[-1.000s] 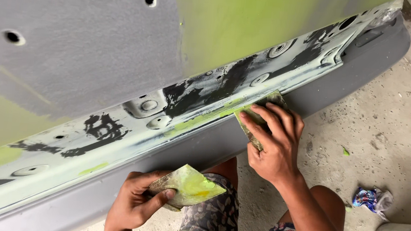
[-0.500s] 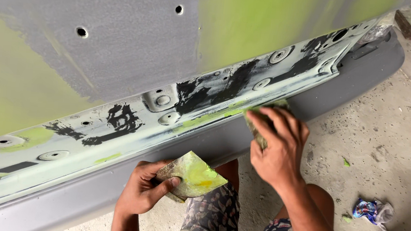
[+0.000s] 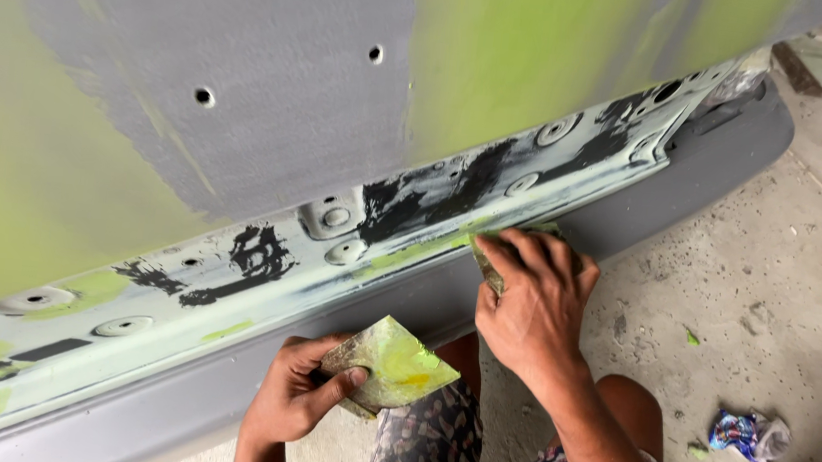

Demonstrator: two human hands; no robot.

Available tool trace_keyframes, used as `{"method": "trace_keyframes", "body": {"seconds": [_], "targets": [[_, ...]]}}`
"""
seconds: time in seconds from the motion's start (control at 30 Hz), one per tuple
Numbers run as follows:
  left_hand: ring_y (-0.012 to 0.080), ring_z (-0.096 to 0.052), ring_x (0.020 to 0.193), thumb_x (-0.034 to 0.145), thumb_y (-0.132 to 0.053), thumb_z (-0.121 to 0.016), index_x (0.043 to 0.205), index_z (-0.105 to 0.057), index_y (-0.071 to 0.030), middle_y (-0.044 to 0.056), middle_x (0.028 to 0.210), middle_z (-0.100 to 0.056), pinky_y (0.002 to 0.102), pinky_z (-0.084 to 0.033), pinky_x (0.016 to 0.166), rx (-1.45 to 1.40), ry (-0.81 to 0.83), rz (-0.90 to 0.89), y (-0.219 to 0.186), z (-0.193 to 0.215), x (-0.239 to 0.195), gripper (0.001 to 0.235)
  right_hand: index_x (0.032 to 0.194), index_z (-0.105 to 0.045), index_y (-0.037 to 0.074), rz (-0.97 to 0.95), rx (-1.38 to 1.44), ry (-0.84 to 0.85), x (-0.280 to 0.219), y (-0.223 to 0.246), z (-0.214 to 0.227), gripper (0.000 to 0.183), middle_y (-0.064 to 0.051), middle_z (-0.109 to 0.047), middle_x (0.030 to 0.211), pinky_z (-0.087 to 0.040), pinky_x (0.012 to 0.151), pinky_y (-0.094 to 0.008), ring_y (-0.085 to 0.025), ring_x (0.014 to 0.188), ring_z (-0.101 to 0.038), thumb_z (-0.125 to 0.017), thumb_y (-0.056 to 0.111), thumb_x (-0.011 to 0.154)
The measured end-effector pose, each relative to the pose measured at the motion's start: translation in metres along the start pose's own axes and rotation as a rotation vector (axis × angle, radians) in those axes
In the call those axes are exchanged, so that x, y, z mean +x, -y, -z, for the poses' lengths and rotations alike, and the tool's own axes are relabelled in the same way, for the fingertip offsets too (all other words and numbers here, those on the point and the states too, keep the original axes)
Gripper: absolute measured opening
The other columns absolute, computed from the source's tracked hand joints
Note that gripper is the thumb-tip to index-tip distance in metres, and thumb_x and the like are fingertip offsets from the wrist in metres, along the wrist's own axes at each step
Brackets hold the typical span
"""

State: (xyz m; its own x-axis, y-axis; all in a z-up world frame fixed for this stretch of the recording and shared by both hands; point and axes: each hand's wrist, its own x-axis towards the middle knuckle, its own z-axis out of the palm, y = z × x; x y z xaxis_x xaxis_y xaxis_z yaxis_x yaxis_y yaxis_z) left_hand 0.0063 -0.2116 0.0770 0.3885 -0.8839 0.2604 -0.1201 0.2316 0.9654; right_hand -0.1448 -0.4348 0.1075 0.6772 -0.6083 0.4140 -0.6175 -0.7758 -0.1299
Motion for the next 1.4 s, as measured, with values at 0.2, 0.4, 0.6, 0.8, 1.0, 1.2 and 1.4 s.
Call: {"method": "trace_keyframes", "body": {"seconds": [0.2,0.4,0.6,0.8,1.0,1.2,1.4], "targets": [[0.0059,-0.055,0.058,0.087,-0.013,-0.067,0.097,-0.074,0.002,-0.002,0.067,-0.065,0.024,-0.051,0.046,0.018,-0.002,0.011,-0.006,-0.001,0.000,0.019,0.123,-0.067,0.033,0.005,0.032,-0.010,-0.001,0.012,0.003,0.052,0.011,-0.063,0.127,-0.030,0.092,-0.048,-0.023,0.115,-0.050,-0.070,0.026,0.071],[0.0069,-0.053,0.056,0.085,-0.013,-0.071,0.093,-0.074,0.002,-0.002,0.065,-0.063,0.024,-0.045,0.046,-0.048,-0.034,-0.042,0.009,0.004,-0.006,0.017,0.119,-0.070,0.029,0.056,0.037,-0.079,-0.005,0.023,0.012,0.051,0.008,-0.064,0.123,-0.031,0.090,-0.050,-0.025,0.112,-0.050,-0.070,0.023,0.068],[0.0072,-0.039,0.056,0.084,-0.013,-0.071,0.083,-0.070,-0.001,-0.005,0.061,-0.049,0.024,-0.032,0.047,-0.002,-0.071,-0.072,0.013,0.006,-0.008,0.012,0.121,-0.066,0.029,0.165,0.110,-0.009,-0.019,0.019,-0.001,0.053,0.005,-0.064,0.124,-0.032,0.093,-0.048,-0.023,0.112,-0.052,-0.073,0.023,0.069],[0.0093,-0.033,0.052,0.086,-0.014,-0.067,0.081,-0.066,0.000,-0.004,0.058,-0.043,0.025,-0.027,0.045,-0.010,-0.034,-0.122,0.008,0.005,-0.005,0.015,0.124,-0.061,0.028,0.180,0.163,-0.242,-0.030,-0.010,-0.009,0.066,0.004,-0.063,0.130,-0.032,0.104,-0.042,-0.020,0.123,-0.048,-0.073,0.006,0.063],[0.0081,-0.034,0.054,0.087,-0.014,-0.067,0.084,-0.068,0.001,-0.004,0.060,-0.045,0.024,-0.029,0.044,0.001,-0.023,-0.097,0.007,0.005,-0.005,0.015,0.128,-0.063,0.024,0.309,0.130,-0.255,-0.008,-0.005,-0.026,0.069,0.000,-0.060,0.133,-0.032,0.102,-0.049,-0.025,0.122,-0.048,-0.081,0.018,0.062],[0.0072,-0.036,0.054,0.087,-0.012,-0.068,0.093,-0.071,0.003,-0.004,0.061,-0.048,0.024,-0.030,0.044,-0.042,-0.015,-0.076,0.008,0.005,-0.005,0.017,0.125,-0.065,0.023,0.323,0.170,-0.297,-0.016,-0.006,-0.019,0.065,0.000,-0.063,0.130,-0.033,0.102,-0.048,-0.025,0.122,-0.051,-0.076,0.010,0.063],[0.0075,-0.045,0.056,0.087,-0.012,-0.068,0.098,-0.071,0.003,-0.003,0.065,-0.057,0.024,-0.039,0.047,-0.043,-0.010,-0.084,0.009,0.006,-0.005,0.019,0.125,-0.067,0.026,0.134,0.056,-0.222,-0.003,-0.021,-0.014,0.057,0.005,-0.064,0.128,-0.031,0.097,-0.045,-0.022,0.118,-0.050,-0.072,0.013,0.070]]}}
